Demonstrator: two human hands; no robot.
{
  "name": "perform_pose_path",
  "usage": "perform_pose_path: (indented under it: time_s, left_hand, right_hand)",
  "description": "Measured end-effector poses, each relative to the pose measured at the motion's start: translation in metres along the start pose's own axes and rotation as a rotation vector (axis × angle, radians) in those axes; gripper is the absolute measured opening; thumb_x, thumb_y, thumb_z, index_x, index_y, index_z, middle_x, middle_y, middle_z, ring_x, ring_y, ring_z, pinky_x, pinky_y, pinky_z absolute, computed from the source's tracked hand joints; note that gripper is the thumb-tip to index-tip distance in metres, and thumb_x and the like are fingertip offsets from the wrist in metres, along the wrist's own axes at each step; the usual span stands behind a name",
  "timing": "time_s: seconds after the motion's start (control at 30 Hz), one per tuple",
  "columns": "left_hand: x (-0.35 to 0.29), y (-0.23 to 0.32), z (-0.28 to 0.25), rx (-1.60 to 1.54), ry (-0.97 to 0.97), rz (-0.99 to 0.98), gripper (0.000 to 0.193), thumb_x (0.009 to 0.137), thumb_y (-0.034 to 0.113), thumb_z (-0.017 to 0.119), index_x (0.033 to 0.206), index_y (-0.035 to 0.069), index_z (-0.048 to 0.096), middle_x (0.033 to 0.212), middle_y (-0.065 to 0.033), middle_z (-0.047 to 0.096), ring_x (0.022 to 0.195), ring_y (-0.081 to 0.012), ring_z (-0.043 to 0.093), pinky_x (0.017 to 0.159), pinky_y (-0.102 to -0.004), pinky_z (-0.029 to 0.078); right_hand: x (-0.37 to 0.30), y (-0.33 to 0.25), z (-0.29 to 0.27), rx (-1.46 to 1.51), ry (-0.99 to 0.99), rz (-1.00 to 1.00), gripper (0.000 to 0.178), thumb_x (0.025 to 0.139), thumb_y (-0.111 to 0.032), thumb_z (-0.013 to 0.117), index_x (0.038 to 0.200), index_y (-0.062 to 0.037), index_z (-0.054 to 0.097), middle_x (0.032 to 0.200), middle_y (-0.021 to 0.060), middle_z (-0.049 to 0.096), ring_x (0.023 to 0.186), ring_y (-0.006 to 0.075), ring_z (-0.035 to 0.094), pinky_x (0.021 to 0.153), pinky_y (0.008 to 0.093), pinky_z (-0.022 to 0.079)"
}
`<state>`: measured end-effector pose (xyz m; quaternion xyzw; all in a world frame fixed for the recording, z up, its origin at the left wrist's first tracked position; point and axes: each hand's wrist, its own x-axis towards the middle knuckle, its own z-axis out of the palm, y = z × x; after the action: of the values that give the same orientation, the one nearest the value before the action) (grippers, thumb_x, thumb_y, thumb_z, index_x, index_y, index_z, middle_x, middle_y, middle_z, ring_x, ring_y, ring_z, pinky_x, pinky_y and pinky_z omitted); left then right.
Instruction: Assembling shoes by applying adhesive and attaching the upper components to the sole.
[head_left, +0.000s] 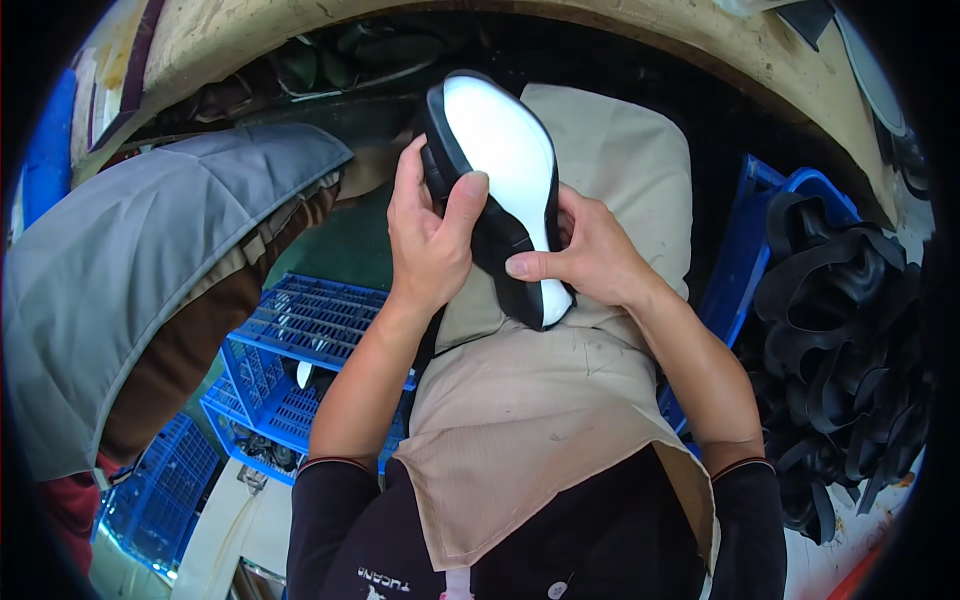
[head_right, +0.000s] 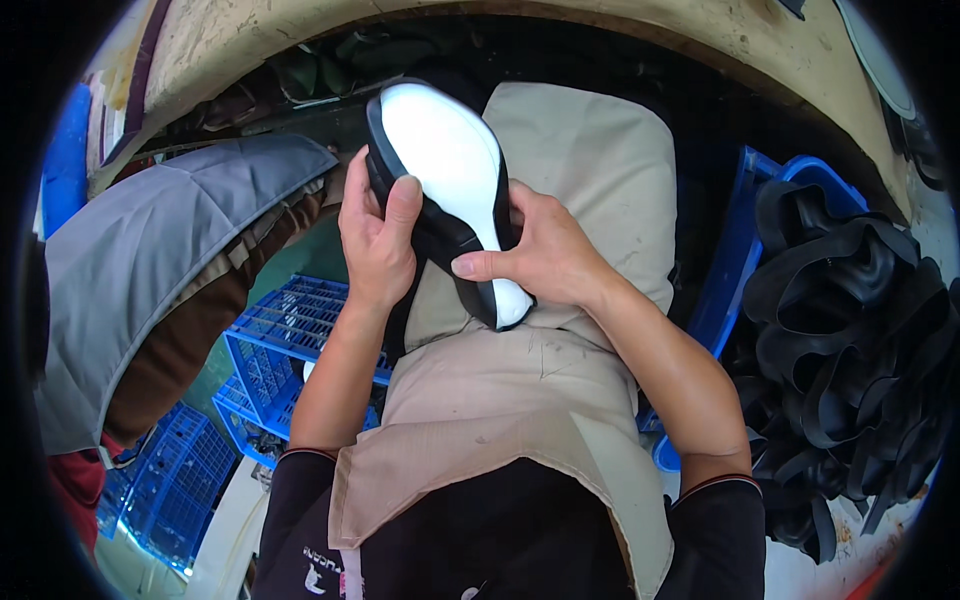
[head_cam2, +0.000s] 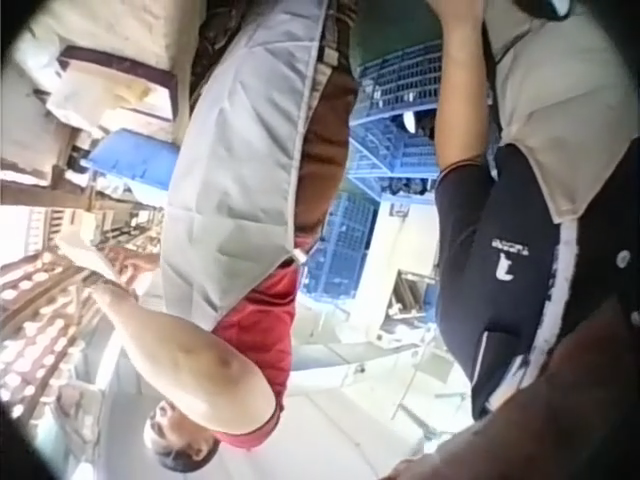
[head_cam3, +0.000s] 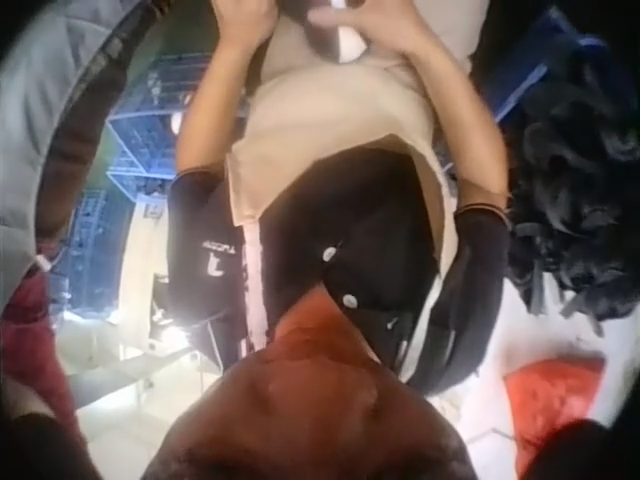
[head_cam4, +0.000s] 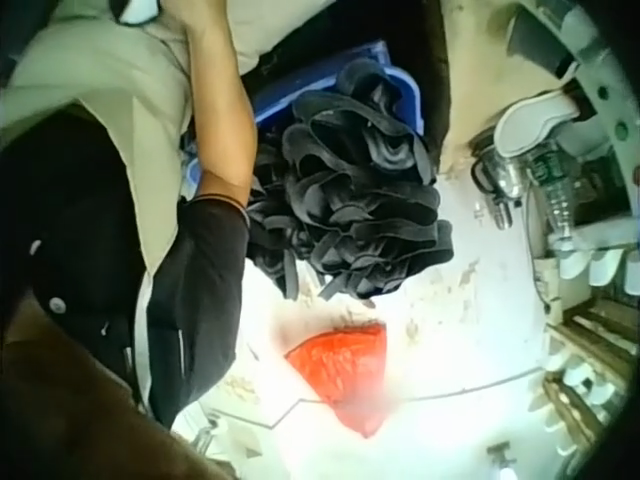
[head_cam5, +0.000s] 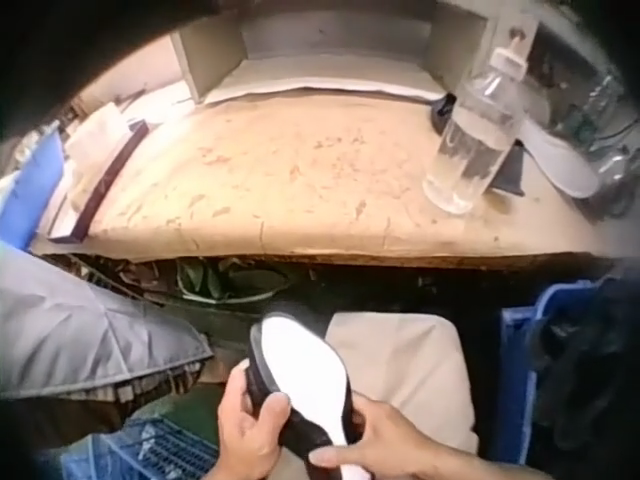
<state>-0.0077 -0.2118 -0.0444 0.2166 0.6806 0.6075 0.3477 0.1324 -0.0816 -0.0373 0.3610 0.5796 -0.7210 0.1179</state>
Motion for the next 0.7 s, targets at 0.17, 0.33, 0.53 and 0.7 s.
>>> perform_pose_path:
  time_s: [0.17,0.33,0.53,0.7]
  left_hand:
    - [0.011,0.038,0.012,-0.461,0.192,-0.169,0.061,0.108,0.052,0.04,0.135,-0.001,0.052,0.118,-0.0132,0.066,0.104,-0.0188,0.063,0.089,-0.0311,0.05]
    - [0.038,0.065,0.019,-0.454,0.32,-0.198,0.072,0.106,0.063,0.031,0.128,0.001,0.058,0.115,-0.0093,0.069,0.097,-0.0178,0.066,0.083,-0.0304,0.053]
    - [0.044,0.051,0.043,-0.695,0.311,-0.2,0.063,0.104,0.058,0.049,0.121,-0.001,0.061,0.107,-0.0091,0.071,0.083,-0.0176,0.068,0.074,-0.0271,0.055]
    - [0.035,0.056,0.047,-0.147,0.225,0.049,0.036,0.095,0.027,0.071,0.114,-0.003,0.065,0.095,-0.0103,0.071,0.078,-0.0167,0.066,0.072,-0.0257,0.053]
  right_hand:
    - [-0.02,-0.021,0.003,-0.107,0.053,-0.115,0.069,0.074,-0.023,0.086,0.13,0.0052,0.058,0.118,0.0205,0.07,0.102,0.0312,0.068,0.095,0.0394,0.052]
    - [-0.028,-0.044,-0.022,-0.05,0.115,-0.298,0.057,0.078,-0.021,0.083,0.125,0.003,0.063,0.116,0.0161,0.072,0.098,0.0268,0.069,0.091,0.0348,0.052]
    - [-0.029,-0.061,-0.053,-0.139,0.326,-0.556,0.037,0.083,-0.004,0.075,0.119,0.0026,0.069,0.099,0.0103,0.07,0.084,0.0184,0.064,0.078,0.027,0.052]
    - [-0.047,-0.088,-0.066,-0.535,0.463,-0.66,0.021,0.083,0.001,0.071,0.104,0.0033,0.074,0.082,0.0068,0.066,0.063,0.0144,0.055,0.058,0.0249,0.046]
